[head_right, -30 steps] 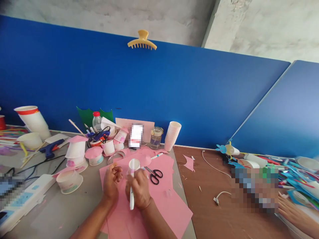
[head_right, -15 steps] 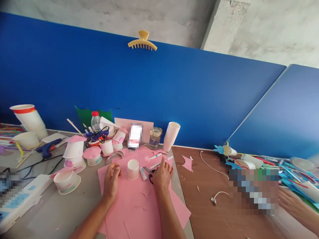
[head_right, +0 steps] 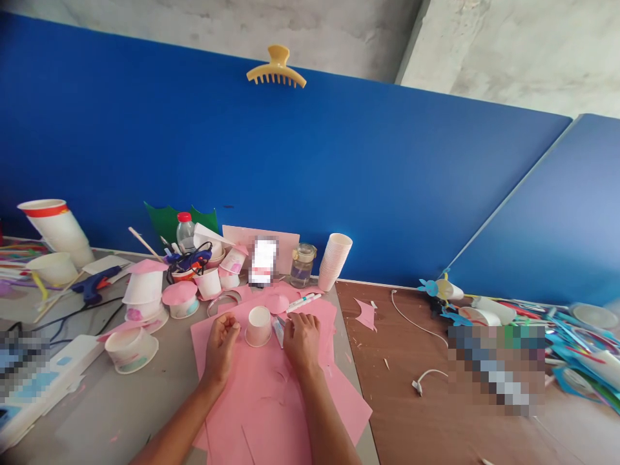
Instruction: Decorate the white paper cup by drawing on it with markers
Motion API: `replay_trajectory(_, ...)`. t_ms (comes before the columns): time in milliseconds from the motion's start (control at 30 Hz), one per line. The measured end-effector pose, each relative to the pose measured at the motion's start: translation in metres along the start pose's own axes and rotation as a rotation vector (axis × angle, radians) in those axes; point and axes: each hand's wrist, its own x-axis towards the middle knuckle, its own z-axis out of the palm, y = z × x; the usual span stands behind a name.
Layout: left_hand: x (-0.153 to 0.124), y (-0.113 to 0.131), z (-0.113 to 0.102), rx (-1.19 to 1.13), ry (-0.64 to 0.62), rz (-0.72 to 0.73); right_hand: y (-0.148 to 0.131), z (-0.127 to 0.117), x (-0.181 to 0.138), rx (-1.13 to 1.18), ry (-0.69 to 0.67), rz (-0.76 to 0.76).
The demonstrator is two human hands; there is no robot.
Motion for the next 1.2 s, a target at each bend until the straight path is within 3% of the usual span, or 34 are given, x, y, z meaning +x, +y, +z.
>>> replay_trajectory(200,-0.001,-0.006,0.0,0.037,-0.03,0.004,-0.021,-0.003,-0.007,-0.105,-0.163,0.006)
replay_trajectory(467,-0.003,-0.009,-0.001,0.085,-0.034,0.072,-0.015,0.005,-0.012,-0.214,-0.271,0.009)
replay_trajectory(600,-0.004,-0.005,0.0,0.08,-0.028,0.092,-0.012,0.007,-0.009,-0.028,-0.091,0.068)
replay_trajectory(733,-0.008,0.004,0.0,0.055,-0.022,0.137,-0.014,0.001,-0.005,0.39,0.146,0.217)
replay_trajectory(900,-0.017,0.013,-0.002,0.004,-0.06,0.169,-0.032,-0.011,-0.01,0.848,0.239,0.432)
replay_trajectory(1067,-0.026,0.016,-0.001,-0.094,-0.249,0.218,-0.051,-0.015,-0.025,0.795,0.125,0.186)
replay_trajectory(1200,-0.03,0.021,0.001,-0.033,-0.398,0.147,-0.057,-0.017,-0.028,0.739,0.03,0.03)
